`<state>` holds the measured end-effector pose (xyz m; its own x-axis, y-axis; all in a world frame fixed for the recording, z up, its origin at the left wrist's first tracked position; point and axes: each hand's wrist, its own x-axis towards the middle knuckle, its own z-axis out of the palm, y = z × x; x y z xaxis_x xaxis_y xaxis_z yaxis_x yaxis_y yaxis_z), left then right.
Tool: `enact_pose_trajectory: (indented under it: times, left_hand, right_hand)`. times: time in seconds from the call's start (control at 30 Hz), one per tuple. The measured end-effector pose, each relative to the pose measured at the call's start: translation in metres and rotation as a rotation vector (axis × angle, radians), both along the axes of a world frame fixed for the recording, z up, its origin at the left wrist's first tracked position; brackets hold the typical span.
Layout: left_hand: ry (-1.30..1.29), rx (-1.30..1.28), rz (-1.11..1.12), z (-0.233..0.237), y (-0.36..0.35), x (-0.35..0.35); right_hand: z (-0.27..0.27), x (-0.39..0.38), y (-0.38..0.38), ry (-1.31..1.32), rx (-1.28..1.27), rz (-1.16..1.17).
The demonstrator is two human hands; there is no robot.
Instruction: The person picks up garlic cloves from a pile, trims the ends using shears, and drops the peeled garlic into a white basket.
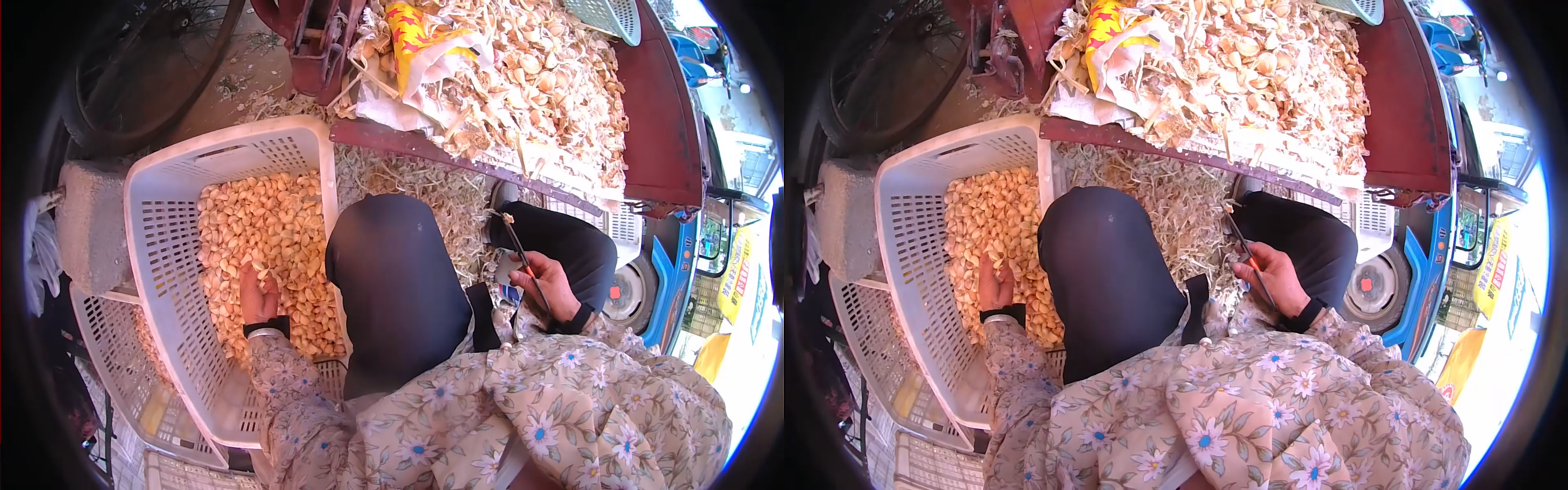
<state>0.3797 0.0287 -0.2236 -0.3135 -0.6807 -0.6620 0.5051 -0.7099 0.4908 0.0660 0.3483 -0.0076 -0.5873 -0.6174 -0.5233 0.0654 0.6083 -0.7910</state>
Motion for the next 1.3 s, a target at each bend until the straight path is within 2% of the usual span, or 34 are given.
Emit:
enact_pose_trajectory:
  times: [0.1,0.2,0.33,0.37,0.47,0.53,0.57,0.6,0.63,0.67,0.73,0.8,0.83,0.9,0.97,1.07,1.13,1.17,1.2,1.27,1.3]
  left_hand:
    - [0.278,-0.084,0.085,-0.015,0.015,0.054]
    - [0.483,-0.123,0.065,0.008,0.024,0.077]
    - [0.588,-0.202,0.015,0.037,0.026,0.085]
    - [0.539,-0.193,0.031,0.045,0.027,0.087]
    - [0.462,-0.178,-0.01,0.074,0.022,0.08]
    - [0.408,-0.22,-0.027,0.112,0.028,0.063]
    - [0.458,-0.2,-0.071,0.123,0.027,0.057]
    - [0.385,-0.21,-0.061,0.139,0.027,0.045]
    - [0.518,-0.187,-0.187,0.143,0.016,0.044]
    - [0.641,-0.149,-0.311,0.15,-0.001,0.029]
    - [0.639,-0.031,-0.495,0.207,0.014,-0.039]
    - [0.589,0.052,-0.662,0.267,0.042,-0.091]
    - [0.411,0.071,-0.707,0.282,0.047,-0.116]
    - [0.439,0.182,-0.848,0.318,0.095,-0.178]
    - [0.434,0.308,-0.928,0.329,0.123,-0.227]
    - [0.392,0.056,-1.217,0.33,0.194,-0.289]
    - [0.314,0.054,-1.286,0.329,0.247,-0.326]
    - [0.51,0.156,-1.493,0.306,0.192,-0.362]
    - [0.677,0.182,-1.674,0.294,0.205,-0.381]
    - [0.256,-0.188,-1.515,0.285,0.255,-0.401]
    - [0.326,-0.227,-1.662,0.274,0.268,-0.41]
  right_hand:
    - [-0.002,-0.001,0.003,0.035,-0.004,0.006]
    - [-0.005,-0.002,0.007,0.004,-0.079,0.0]
    - [-0.008,-0.007,0.009,-0.023,-0.123,-0.017]
    - [-0.005,-0.006,0.008,-0.039,-0.137,-0.047]
    - [0.004,-0.011,0.015,-0.014,0.011,-0.058]
    - [-0.015,-0.018,0.029,0.011,-0.226,-0.066]
    - [-0.02,-0.02,0.034,0.042,-0.251,-0.005]
    - [-0.016,-0.023,0.037,0.076,-0.264,0.052]
    - [-0.003,-0.022,0.037,0.197,-0.225,0.074]
    - [0.005,-0.023,0.037,0.264,-0.24,0.088]
    - [0.021,-0.022,0.044,0.243,-0.327,0.096]
    - [0.031,-0.016,0.057,0.289,-0.438,0.059]
    - [0.034,-0.013,0.067,0.267,-0.482,0.039]
    - [0.04,-0.007,0.092,0.251,-0.558,-0.003]
    - [0.039,-0.009,0.097,0.262,-0.607,-0.054]
    - [0.046,-0.001,0.143,0.276,-0.677,-0.127]
    - [0.043,0.007,0.168,0.328,-0.743,-0.219]
    - [0.049,0.005,0.107,0.362,-0.682,-0.286]
    - [0.048,0.007,0.111,0.406,-0.685,-0.325]
    - [0.047,0.01,0.118,0.483,-0.693,-0.387]
    - [0.044,0.011,0.121,0.512,-0.678,-0.419]
